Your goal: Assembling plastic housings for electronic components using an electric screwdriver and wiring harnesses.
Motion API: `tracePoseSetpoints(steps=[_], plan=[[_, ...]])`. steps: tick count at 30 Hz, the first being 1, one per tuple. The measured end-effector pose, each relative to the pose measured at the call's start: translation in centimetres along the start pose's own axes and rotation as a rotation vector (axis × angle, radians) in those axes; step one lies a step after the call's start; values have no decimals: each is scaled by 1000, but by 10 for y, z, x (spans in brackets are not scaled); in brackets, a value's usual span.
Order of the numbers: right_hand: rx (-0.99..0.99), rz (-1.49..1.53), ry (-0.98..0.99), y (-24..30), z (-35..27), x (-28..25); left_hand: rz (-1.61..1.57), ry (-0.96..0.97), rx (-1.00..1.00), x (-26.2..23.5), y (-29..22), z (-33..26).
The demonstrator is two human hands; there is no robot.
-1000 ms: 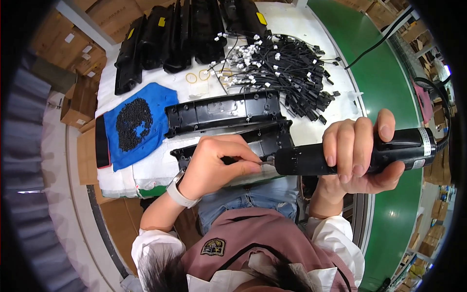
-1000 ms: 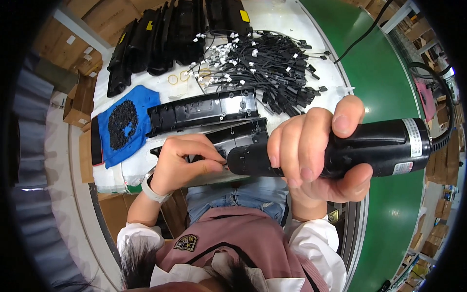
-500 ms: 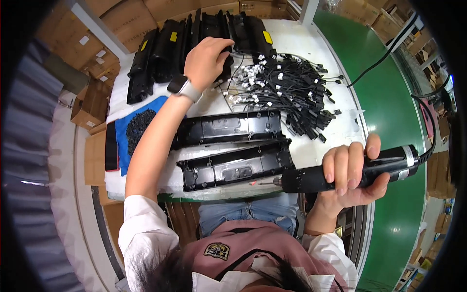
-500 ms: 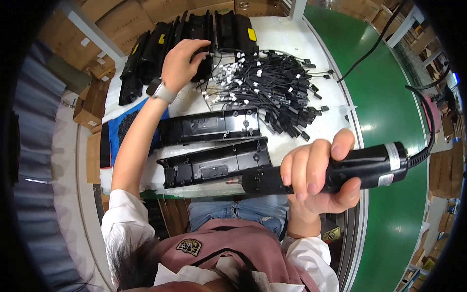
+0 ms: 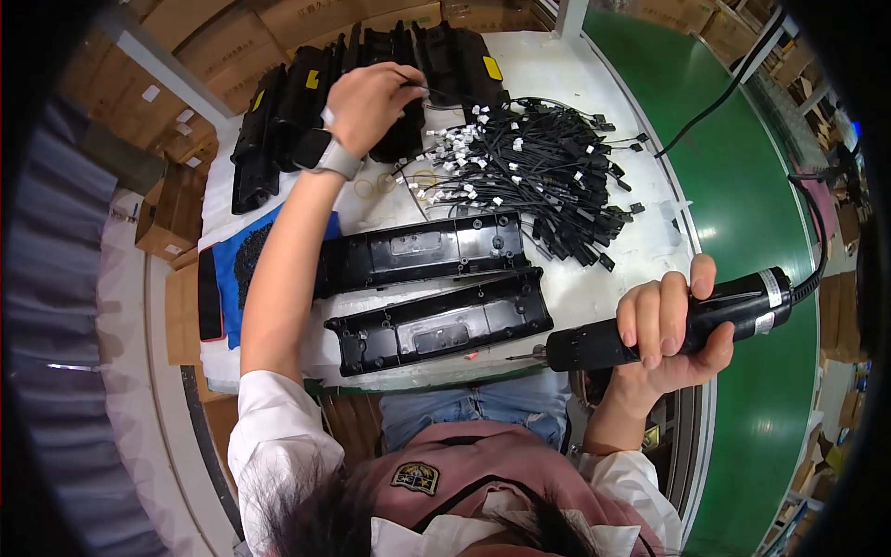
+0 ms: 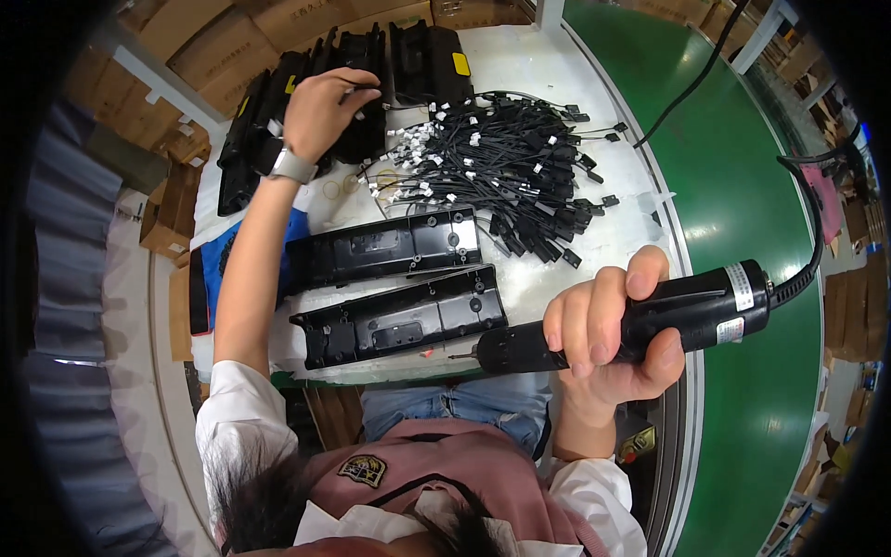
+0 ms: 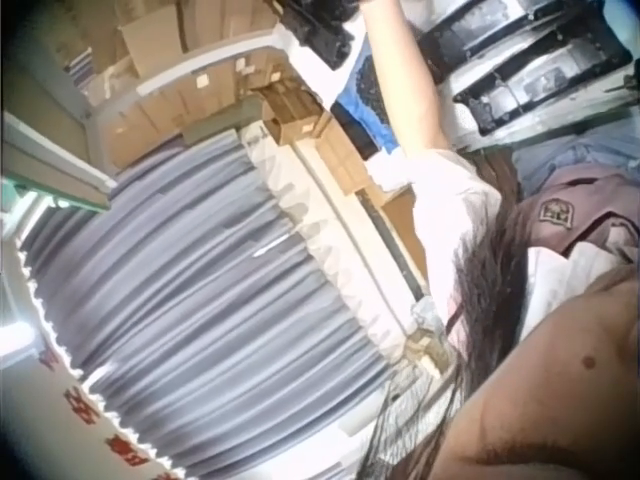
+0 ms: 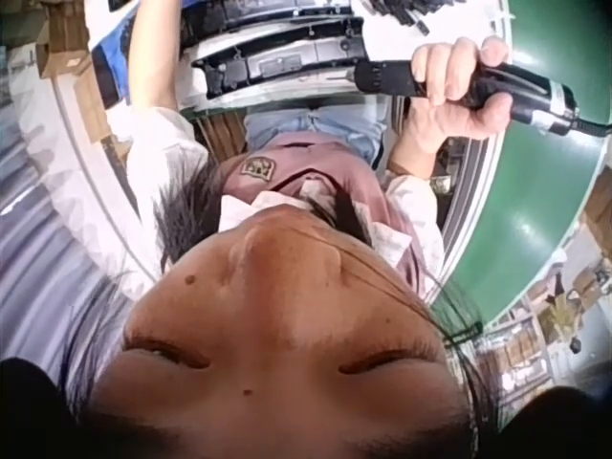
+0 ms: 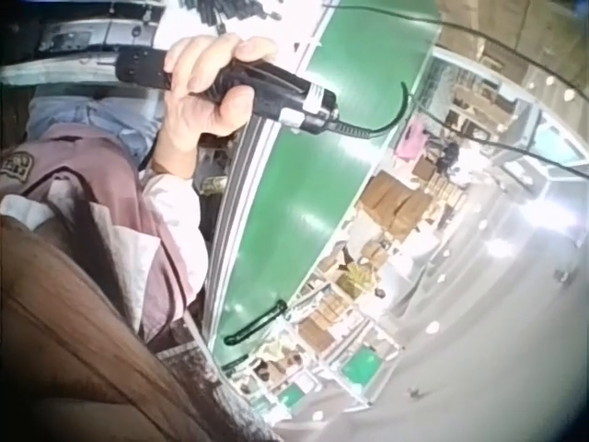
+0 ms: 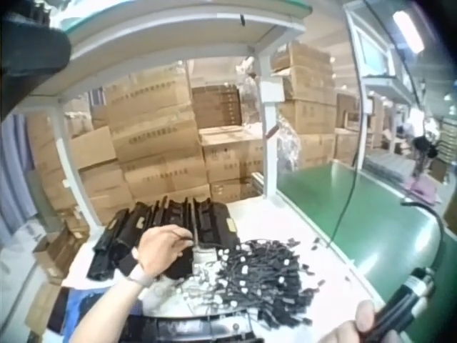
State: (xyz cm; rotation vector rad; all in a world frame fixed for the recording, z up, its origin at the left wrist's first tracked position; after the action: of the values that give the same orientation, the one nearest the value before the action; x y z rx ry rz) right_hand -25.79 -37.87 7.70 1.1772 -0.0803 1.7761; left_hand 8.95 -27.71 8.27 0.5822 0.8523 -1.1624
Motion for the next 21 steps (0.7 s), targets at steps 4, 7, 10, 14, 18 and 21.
tracePoseSetpoints(steps=[4,7,10,14,18,21], plan=[[39,-10,6,-6,2,1,-409,192,-209,-22,2,-10],[62,-37,7,-12,4,4,-475,192,-215,-21,12,-21],[100,-56,35,-17,4,7,-676,213,-330,-14,18,-32],[122,-87,3,-18,2,10,-902,149,-443,-12,17,-40],[169,-62,-10,-25,5,12,-936,-51,-454,-24,23,-56],[147,-151,48,-23,10,20,-395,-211,-141,-40,-12,-68]])
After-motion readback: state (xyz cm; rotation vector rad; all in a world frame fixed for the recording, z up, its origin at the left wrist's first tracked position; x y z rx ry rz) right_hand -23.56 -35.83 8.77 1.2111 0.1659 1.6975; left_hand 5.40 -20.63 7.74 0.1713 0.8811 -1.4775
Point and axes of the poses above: each hand's wrist, its own z-axis towards the middle knuckle, its own x-axis out of the palm, y = z × x, the point moved 2 cm from there along z, towards the middle knuckle, and after that the axes turned 1 degree about z, right-handed, at the moved point
